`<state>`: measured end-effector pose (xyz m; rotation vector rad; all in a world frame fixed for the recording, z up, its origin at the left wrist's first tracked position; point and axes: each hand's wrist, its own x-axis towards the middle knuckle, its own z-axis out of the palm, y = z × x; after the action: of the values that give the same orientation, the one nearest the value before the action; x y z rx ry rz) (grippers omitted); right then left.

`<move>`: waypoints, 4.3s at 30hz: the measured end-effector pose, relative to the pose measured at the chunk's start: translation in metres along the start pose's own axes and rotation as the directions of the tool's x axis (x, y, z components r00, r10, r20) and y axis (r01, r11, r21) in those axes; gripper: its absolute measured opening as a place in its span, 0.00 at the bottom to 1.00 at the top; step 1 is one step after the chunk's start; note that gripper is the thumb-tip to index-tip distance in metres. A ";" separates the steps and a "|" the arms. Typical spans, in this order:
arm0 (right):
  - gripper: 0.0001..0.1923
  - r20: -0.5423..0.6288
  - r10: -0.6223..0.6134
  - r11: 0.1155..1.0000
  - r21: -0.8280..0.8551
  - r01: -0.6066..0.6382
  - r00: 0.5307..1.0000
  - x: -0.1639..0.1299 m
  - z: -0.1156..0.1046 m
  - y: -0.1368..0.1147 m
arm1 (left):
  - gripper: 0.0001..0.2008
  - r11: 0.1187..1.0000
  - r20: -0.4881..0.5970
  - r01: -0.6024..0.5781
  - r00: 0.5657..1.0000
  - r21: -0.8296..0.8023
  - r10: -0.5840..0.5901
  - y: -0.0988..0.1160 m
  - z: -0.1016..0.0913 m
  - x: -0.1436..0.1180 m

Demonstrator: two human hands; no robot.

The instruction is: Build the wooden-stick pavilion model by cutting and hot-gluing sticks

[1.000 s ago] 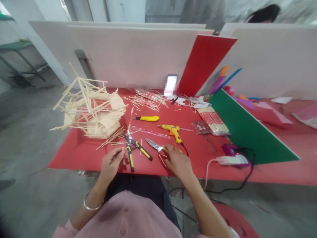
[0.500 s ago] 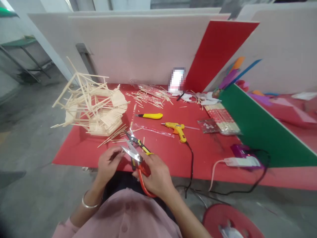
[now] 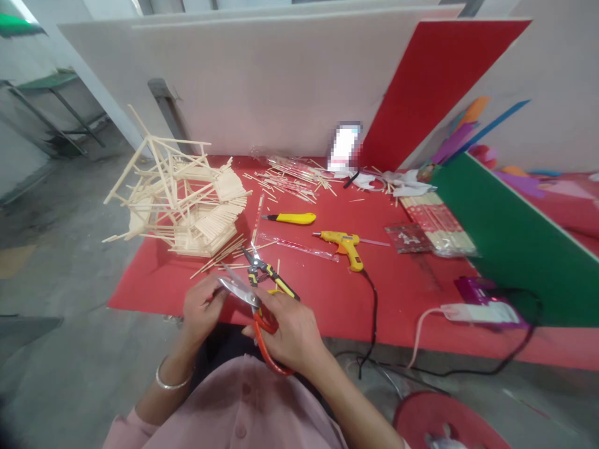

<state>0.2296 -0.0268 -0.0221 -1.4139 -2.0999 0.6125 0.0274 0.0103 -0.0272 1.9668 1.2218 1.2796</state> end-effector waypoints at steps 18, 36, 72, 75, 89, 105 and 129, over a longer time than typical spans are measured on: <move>0.28 0.017 -0.001 1.000 0.031 0.000 1.000 -0.004 0.004 0.007 | 0.08 0.999 -0.024 -0.037 0.999 -0.003 0.037 -0.002 0.004 0.000; 0.30 -0.036 -0.067 0.996 -0.057 0.065 0.997 -0.003 0.001 0.009 | 0.11 1.000 -0.002 0.021 1.000 0.013 -0.021 -0.005 0.007 -0.002; 0.27 0.019 0.011 0.999 -0.042 -0.011 1.000 0.000 0.004 0.016 | 0.09 0.999 -0.057 -0.045 0.997 -0.019 0.044 -0.011 0.012 0.002; 0.31 0.022 -0.009 0.999 -0.039 0.010 1.000 0.003 0.002 0.015 | 0.09 0.998 -0.060 -0.059 0.997 -0.022 0.058 -0.011 0.011 0.002; 0.29 -0.033 -0.057 0.993 -0.104 0.053 0.998 0.007 0.005 0.018 | 0.09 0.998 -0.061 -0.055 0.997 -0.041 0.053 -0.012 0.011 0.002; 0.28 -0.024 -0.092 0.987 -0.138 0.088 0.995 0.006 -0.002 0.021 | 0.10 0.998 -0.004 -0.048 0.999 -0.028 0.048 -0.015 0.011 0.002; 0.28 -0.023 -0.069 0.986 -0.154 0.065 0.997 0.002 -0.008 0.022 | 0.16 0.994 0.135 0.078 0.989 -0.079 -0.067 -0.011 0.015 0.002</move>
<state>0.2492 -0.0172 -0.0298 -1.4183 -2.2026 0.4092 0.0362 0.0186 -0.0415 1.8974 1.1462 1.1278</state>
